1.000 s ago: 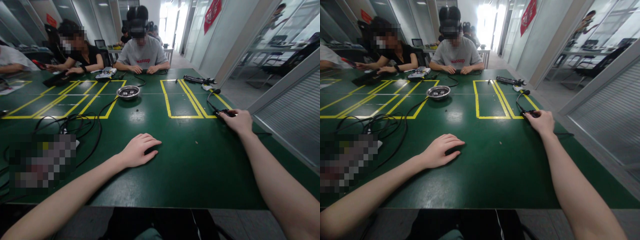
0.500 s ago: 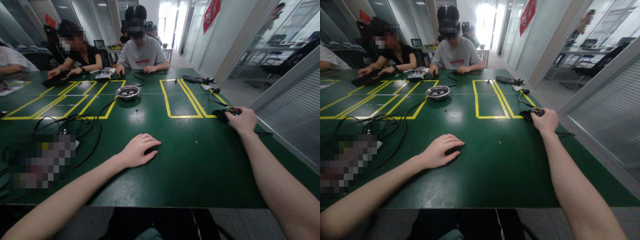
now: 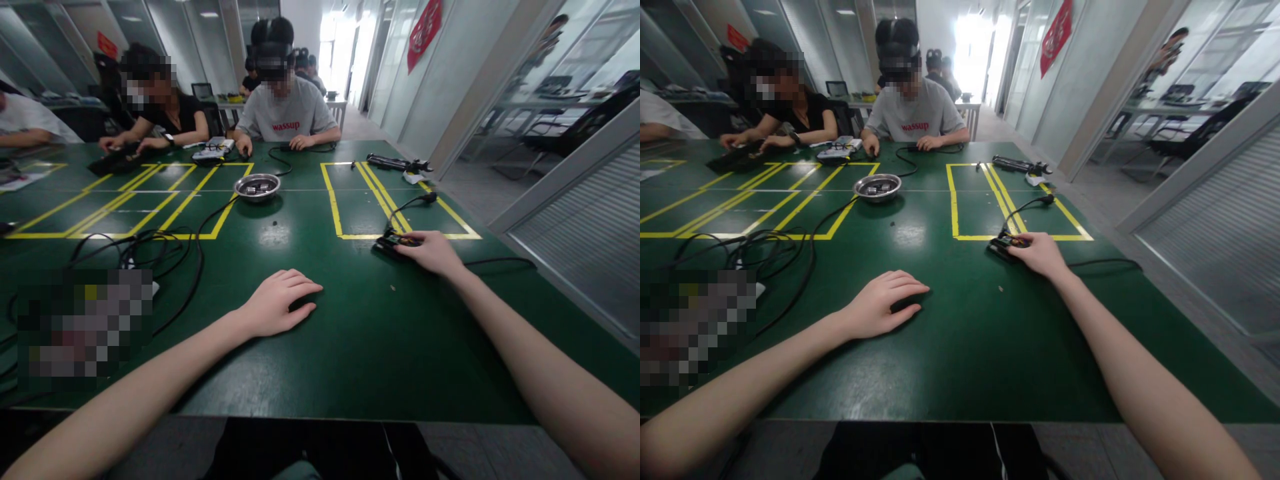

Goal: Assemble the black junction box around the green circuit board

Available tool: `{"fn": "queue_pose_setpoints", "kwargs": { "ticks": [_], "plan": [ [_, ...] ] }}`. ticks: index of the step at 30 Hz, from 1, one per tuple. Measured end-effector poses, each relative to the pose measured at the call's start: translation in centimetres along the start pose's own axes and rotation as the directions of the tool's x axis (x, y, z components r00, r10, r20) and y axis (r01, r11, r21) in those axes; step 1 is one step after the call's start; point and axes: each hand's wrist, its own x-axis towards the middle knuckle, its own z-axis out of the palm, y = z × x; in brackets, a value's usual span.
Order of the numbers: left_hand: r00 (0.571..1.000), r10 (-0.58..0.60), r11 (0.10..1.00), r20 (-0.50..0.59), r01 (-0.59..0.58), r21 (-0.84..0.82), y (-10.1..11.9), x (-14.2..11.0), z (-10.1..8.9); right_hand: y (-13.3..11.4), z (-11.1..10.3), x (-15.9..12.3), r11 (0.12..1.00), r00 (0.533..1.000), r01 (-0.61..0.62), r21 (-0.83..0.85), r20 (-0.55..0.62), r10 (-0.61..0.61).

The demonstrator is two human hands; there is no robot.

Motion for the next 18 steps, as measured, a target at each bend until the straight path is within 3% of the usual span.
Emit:
{"fn": "queue_pose_setpoints", "kwargs": {
  "ticks": [2, 3, 6, 8, 9, 12, 18],
  "plan": [
    [1.000, 0.001, 1.000, -0.027, -0.001, -0.001, 0.0, 0.0, 0.0, -2.7, 1.1, -1.8, 0.984, 0.972, 0.151, 0.090, 0.166, -0.164],
    [0.999, 0.001, 1.000, -0.047, -0.001, -0.002, 0.1, 0.0, -0.1, -4.1, 1.6, -2.9, 0.962, 0.935, 0.231, 0.146, 0.241, -0.261],
    [0.995, 0.014, 1.000, -0.103, -0.015, -0.010, 0.3, 0.0, -0.3, -7.5, 2.8, -6.4, 0.841, 0.749, 0.426, 0.332, 0.392, -0.534],
    [0.993, 0.036, 0.999, -0.110, -0.038, -0.013, 0.3, 0.0, -0.4, -9.0, 3.4, -8.4, 0.750, 0.616, 0.512, 0.419, 0.430, -0.660],
    [0.994, 0.048, 0.999, -0.103, -0.049, -0.014, 0.4, 0.0, -0.4, -9.4, 3.6, -9.1, 0.718, 0.571, 0.541, 0.438, 0.435, -0.696],
    [0.996, 0.082, 0.996, -0.042, -0.083, -0.033, 0.4, 0.0, -0.5, -10.0, 3.9, -10.1, 0.675, 0.529, 0.588, 0.445, 0.420, -0.738],
    [0.995, 0.099, 0.993, -0.005, -0.099, -0.058, 0.5, 0.1, -0.5, -9.8, 3.9, -10.0, 0.671, 0.546, 0.646, 0.363, 0.394, -0.739]
  ]
}}
